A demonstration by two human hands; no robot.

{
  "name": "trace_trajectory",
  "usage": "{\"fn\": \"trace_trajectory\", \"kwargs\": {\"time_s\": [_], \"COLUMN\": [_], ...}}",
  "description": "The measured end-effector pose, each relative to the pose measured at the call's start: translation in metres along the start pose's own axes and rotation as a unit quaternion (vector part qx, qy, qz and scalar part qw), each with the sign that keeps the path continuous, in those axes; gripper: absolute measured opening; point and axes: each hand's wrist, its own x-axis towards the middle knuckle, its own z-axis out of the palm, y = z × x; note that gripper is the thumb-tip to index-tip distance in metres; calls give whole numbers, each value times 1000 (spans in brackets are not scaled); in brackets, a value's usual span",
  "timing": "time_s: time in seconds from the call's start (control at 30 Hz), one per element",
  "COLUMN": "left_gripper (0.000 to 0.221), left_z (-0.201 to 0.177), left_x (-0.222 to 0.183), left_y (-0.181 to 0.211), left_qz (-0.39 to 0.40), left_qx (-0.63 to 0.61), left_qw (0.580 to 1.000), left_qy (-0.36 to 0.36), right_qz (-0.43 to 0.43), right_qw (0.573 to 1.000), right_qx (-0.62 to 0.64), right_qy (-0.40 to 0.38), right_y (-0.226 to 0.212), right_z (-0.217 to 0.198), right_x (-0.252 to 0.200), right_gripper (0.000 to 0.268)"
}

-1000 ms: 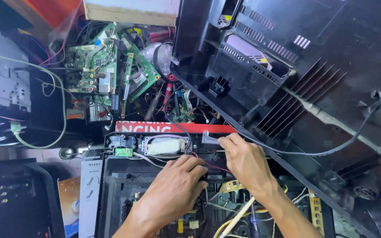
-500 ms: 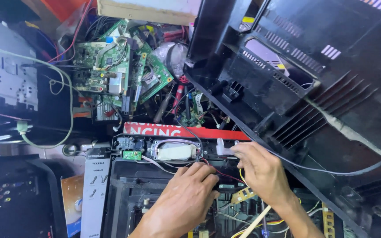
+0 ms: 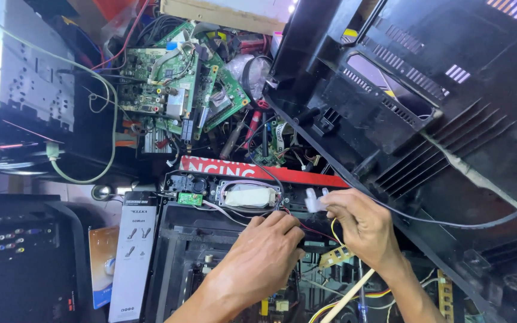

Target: Connecting internal wiring and ribbon cables during the repair of a television set.

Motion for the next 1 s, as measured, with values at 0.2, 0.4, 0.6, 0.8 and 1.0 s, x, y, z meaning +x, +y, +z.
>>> {"fn": "trace_trajectory", "kwargs": {"time_s": [0.2, 0.4, 0.6, 0.8, 1.0], "left_gripper": [19, 23, 26, 26, 25], "left_z": [-1, -5, -6, -7, -5], "left_x": [-1, 0, 2, 2, 1], "left_y": [1, 4, 6, 6, 5], "left_qz": [11, 14, -1, -5, 3], "left_qx": [3, -16, -31, -28, -20], "left_qw": [1000, 1000, 999, 1000, 1000], "left_qy": [16, 7, -6, -12, -4], "right_qz": [-37, -9, 39, 31, 7], "right_qw": [971, 961, 958, 955, 955], "right_qx": [-233, -269, -264, -270, -272], "right_qy": [-43, -65, -105, -118, -116], "right_y": [10, 18, 18, 17, 15], "right_z": [9, 13, 12, 11, 10], "right_x": [-8, -10, -9, -7, -4], "right_gripper": [24, 14, 13, 11, 11]}}
